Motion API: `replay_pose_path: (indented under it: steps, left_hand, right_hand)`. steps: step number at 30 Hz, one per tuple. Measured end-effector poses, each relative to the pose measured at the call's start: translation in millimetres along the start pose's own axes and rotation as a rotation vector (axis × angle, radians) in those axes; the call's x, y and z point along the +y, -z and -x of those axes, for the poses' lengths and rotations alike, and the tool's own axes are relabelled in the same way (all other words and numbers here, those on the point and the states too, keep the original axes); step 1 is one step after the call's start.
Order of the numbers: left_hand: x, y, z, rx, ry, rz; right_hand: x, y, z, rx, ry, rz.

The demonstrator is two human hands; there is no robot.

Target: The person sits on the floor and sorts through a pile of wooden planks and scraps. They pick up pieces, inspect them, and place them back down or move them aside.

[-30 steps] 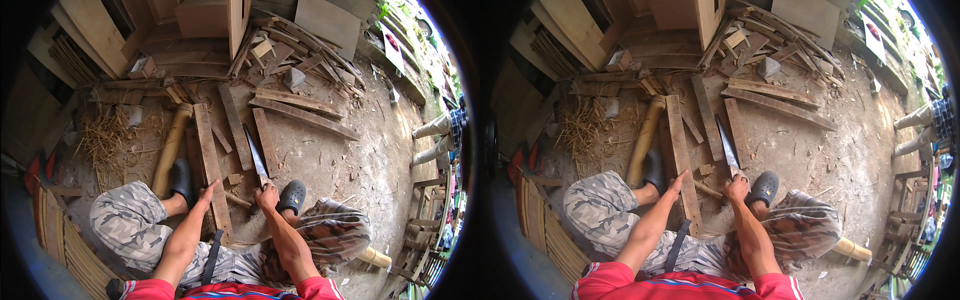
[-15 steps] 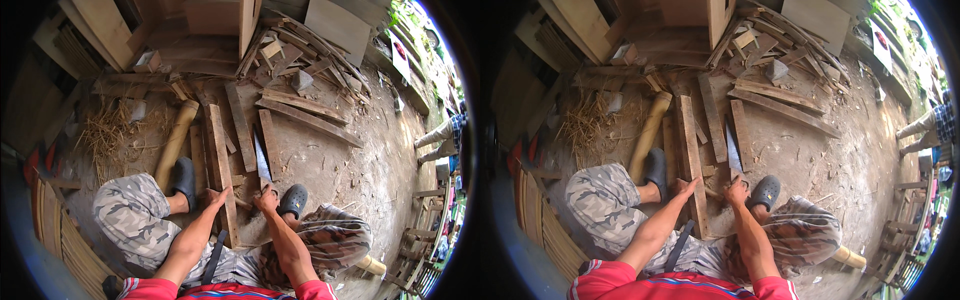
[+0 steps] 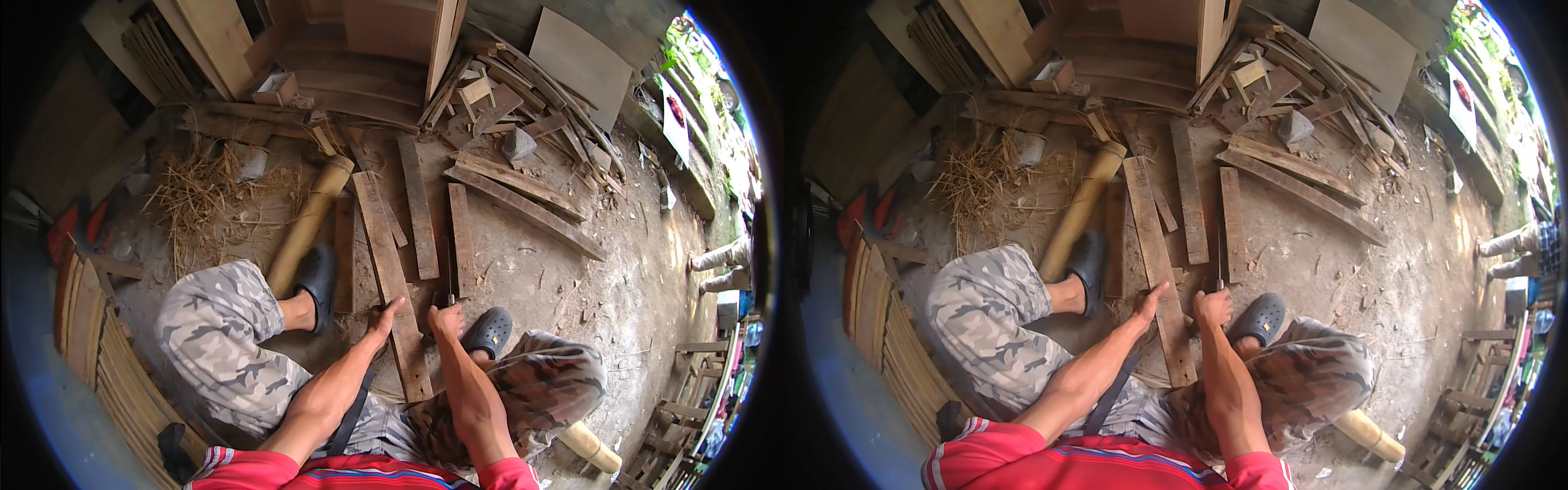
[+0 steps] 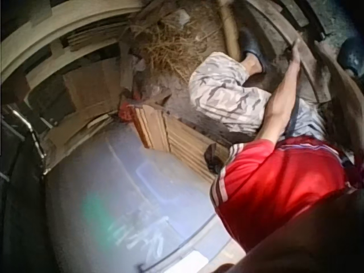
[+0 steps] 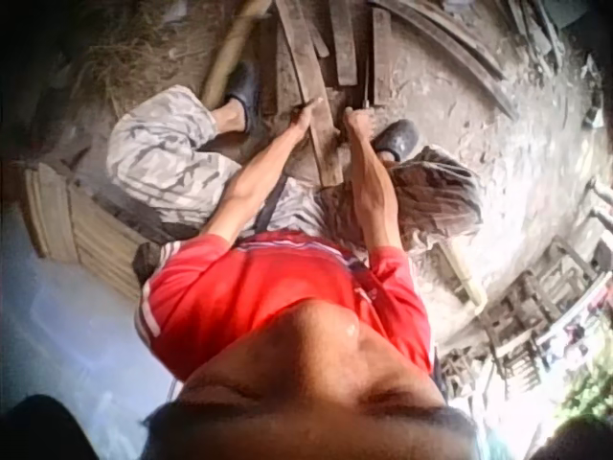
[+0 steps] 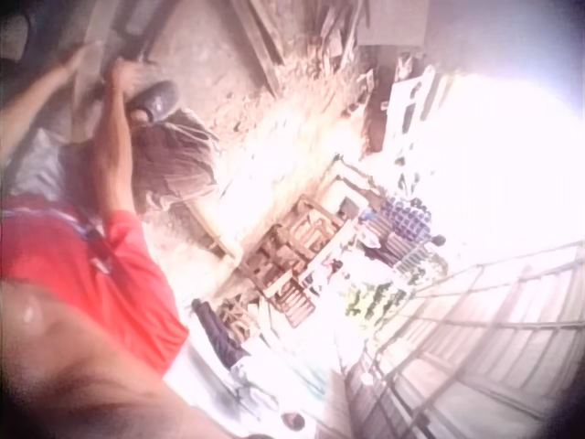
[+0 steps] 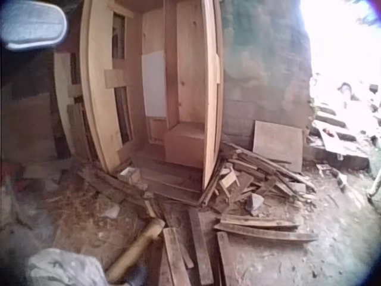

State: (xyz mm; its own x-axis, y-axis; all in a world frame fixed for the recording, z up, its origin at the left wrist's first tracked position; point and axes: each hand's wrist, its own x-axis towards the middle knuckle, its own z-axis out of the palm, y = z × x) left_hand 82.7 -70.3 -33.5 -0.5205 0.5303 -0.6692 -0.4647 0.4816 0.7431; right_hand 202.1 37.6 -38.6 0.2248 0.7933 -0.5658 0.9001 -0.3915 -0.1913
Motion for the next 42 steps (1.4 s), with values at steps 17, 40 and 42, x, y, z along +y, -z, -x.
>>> replay_pose_path:
  steps: [17,40,42]
  left_hand:
    - [57.7,128.4,-24.9,0.211,0.095,-0.065]
    - [-25.6,132.5,-14.6,0.265,-0.005,0.039]
    - [-29.0,133.0,-18.0,0.275,-0.004,0.031]
  right_hand:
    - [-31.7,-86.6,11.1,-0.541,0.524,-0.12]
    - [-84.6,-167.7,41.0,-0.691,0.399,-0.123]
    - [-87.6,-169.7,40.1,-0.709,0.367,-0.115]
